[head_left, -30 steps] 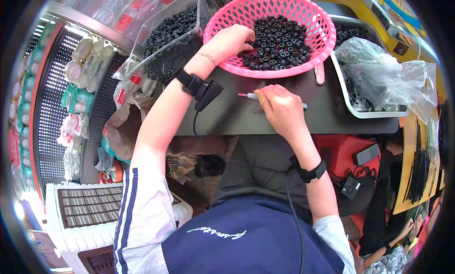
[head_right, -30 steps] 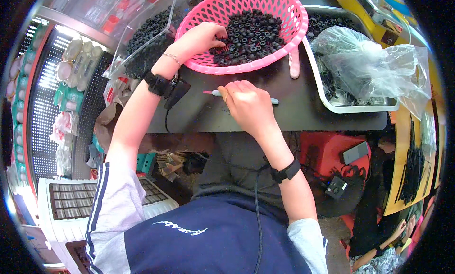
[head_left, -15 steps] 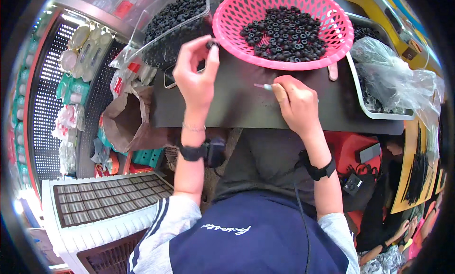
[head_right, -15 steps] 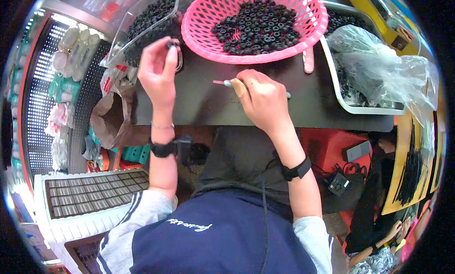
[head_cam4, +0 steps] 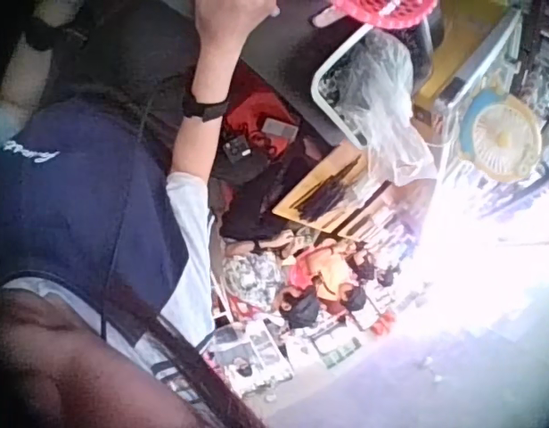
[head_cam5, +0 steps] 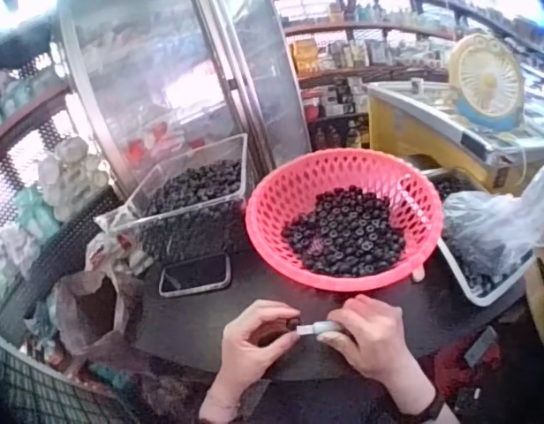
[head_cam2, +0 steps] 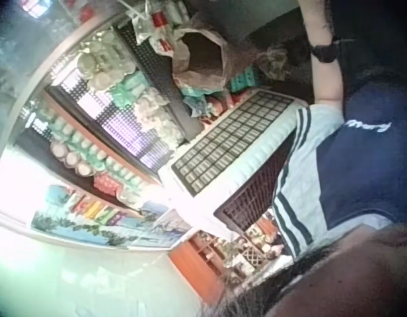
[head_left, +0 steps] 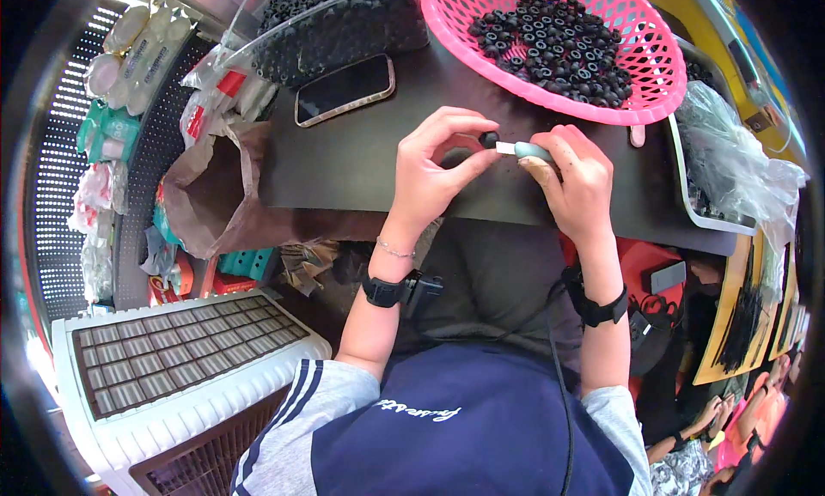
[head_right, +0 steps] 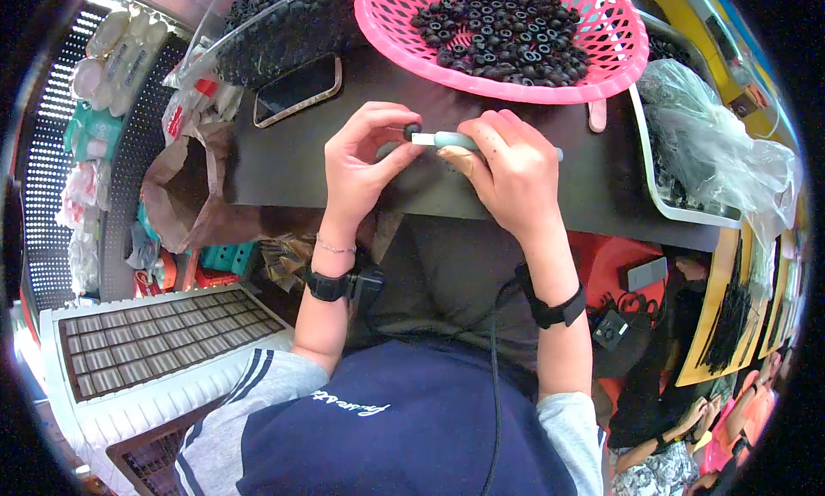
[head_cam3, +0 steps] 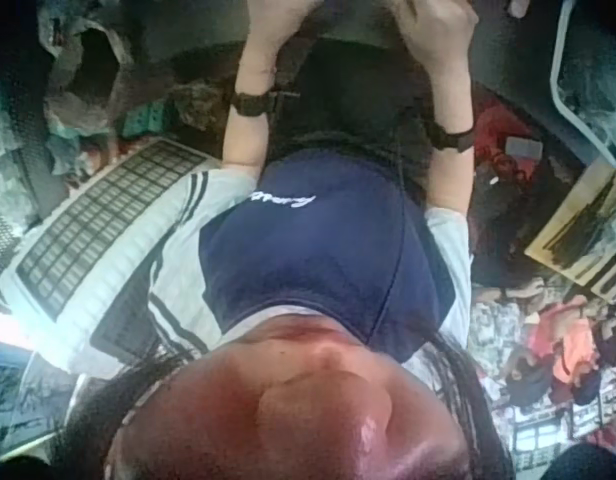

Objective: Assembling small black rubber grommets onto a grey plastic component using a small tool.

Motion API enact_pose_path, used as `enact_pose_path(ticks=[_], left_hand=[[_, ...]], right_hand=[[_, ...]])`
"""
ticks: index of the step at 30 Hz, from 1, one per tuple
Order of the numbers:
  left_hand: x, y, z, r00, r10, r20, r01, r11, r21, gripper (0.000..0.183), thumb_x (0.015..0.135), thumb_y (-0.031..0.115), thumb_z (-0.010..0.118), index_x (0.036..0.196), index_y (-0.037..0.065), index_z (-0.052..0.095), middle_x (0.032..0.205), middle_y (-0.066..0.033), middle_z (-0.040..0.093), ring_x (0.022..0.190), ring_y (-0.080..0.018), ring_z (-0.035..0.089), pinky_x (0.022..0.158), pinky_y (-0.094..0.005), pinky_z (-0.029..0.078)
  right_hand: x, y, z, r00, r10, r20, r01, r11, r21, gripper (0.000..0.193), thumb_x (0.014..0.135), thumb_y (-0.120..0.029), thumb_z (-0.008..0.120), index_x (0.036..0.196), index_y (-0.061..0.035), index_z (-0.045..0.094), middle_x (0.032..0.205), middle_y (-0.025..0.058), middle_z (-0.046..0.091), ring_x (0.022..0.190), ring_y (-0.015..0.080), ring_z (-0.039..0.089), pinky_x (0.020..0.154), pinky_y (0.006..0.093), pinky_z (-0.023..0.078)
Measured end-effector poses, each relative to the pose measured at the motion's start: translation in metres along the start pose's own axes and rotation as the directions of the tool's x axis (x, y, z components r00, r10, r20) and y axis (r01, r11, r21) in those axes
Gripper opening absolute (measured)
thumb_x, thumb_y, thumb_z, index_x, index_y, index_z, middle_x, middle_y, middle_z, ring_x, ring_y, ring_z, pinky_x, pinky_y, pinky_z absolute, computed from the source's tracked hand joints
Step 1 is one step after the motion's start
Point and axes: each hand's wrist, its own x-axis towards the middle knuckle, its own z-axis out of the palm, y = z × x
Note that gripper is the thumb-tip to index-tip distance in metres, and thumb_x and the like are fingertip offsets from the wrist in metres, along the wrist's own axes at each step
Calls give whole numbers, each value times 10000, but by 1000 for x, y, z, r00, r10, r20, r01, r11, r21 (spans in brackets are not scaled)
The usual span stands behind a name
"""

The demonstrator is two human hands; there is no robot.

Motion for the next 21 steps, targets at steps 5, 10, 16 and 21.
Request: enact_pose_path(ticks=[5, 10, 16, 21], left_hand=[[-2, -3, -3, 1000, -3, 8, 3, 1000, 18, 299, 768, -98, 725, 1053, -23, 671, 1095, -111, 609, 964, -165, 631, 814, -282, 561], [-2, 0, -3, 1000, -13, 25, 13, 1000, 19, 301, 762, -100, 728, 1048, -24, 677, 1097, -120, 621, 928, -159, 643, 794, -271, 563], [-1, 1, -2, 1000, -5, 20, 6, 999, -42, 309, 752, -99, 739, 1049, -36, 679, 1081, -138, 630, 904, -160, 651, 780, -266, 565], [-1, 0, -4, 998, 59, 7, -59, 998, -13, 288, 752, -88, 746, 1030, -38, 690, 1067, -143, 632, 909, -165, 648, 778, -269, 566]], right_hand=[[-1, 1, 4, 999, -17, 51, 17, 1000, 4, 257, 744, -241, 764, 844, -50, 624, 736, 76, 586, 683, 275, 594, 589, 390, 474], [-1, 2, 4, 999, -21, 46, 21, 1000, 8, 251, 747, -231, 764, 847, -43, 633, 754, 82, 604, 689, 276, 604, 590, 383, 477], [1, 1, 3, 998, -19, 62, 18, 1000, 22, 248, 745, -220, 768, 847, -35, 638, 757, 86, 610, 689, 278, 606, 594, 383, 481], [0, 1, 4, 998, -25, 57, 23, 999, 37, 236, 747, -204, 766, 845, -30, 639, 744, 92, 608, 681, 281, 606, 587, 382, 479]])
